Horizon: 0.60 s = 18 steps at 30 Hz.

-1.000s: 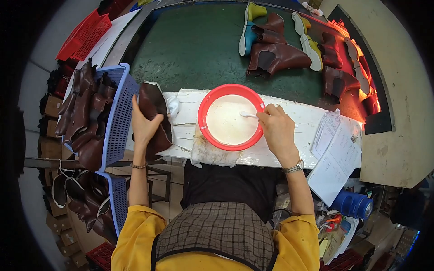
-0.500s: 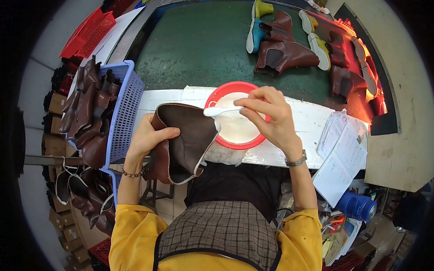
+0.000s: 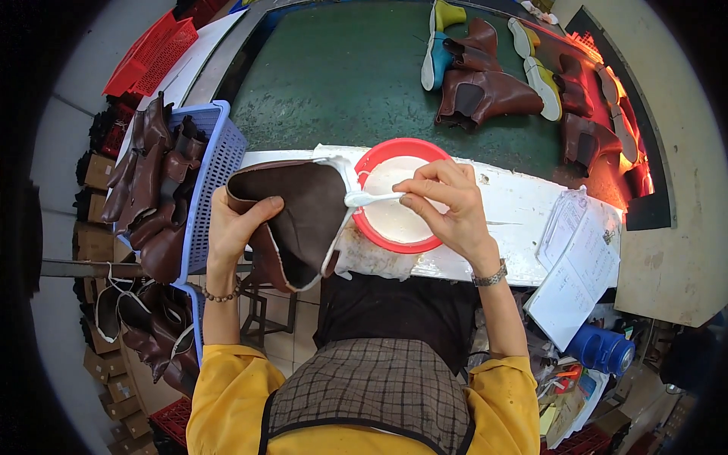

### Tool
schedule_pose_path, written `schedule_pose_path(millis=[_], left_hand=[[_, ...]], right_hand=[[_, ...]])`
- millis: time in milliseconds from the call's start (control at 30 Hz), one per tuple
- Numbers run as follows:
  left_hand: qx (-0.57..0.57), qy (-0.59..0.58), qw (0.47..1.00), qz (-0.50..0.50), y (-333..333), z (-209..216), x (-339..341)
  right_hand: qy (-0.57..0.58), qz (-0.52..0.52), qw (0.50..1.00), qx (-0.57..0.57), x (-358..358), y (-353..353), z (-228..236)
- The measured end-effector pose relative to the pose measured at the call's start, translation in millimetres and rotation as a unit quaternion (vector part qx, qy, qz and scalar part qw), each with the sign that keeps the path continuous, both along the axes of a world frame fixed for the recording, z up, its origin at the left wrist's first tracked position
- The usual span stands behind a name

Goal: Applying glue to the edges of leather boot uppers using a brush.

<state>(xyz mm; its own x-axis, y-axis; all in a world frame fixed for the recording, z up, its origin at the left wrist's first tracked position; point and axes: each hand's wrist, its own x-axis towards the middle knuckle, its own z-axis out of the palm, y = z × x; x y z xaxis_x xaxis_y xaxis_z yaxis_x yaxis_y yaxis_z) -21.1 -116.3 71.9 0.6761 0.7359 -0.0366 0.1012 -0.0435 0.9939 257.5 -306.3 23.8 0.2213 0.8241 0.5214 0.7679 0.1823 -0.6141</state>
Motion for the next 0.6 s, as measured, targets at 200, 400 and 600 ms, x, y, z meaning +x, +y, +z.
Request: schedule_pose_path(millis=[200, 400, 600], left_hand=[[0.099, -0.033, 0.992, 0.064, 6.1, -10.6, 0.8], [0.216, 0.001, 0.968, 0.128, 34.8, 0.0, -5.4], [0.349, 0.173, 0.921, 0.011, 50.9, -61.2, -21.8]], right_hand=[[0.047, 0.042, 0.998, -0.027, -21.7, 0.0, -3.6], [-0.019, -0.199, 0.967, -0.160, 14.3, -29.1, 1.7], [-0.186, -0.217, 0.941, -0.184, 12.0, -36.7, -7.8]])
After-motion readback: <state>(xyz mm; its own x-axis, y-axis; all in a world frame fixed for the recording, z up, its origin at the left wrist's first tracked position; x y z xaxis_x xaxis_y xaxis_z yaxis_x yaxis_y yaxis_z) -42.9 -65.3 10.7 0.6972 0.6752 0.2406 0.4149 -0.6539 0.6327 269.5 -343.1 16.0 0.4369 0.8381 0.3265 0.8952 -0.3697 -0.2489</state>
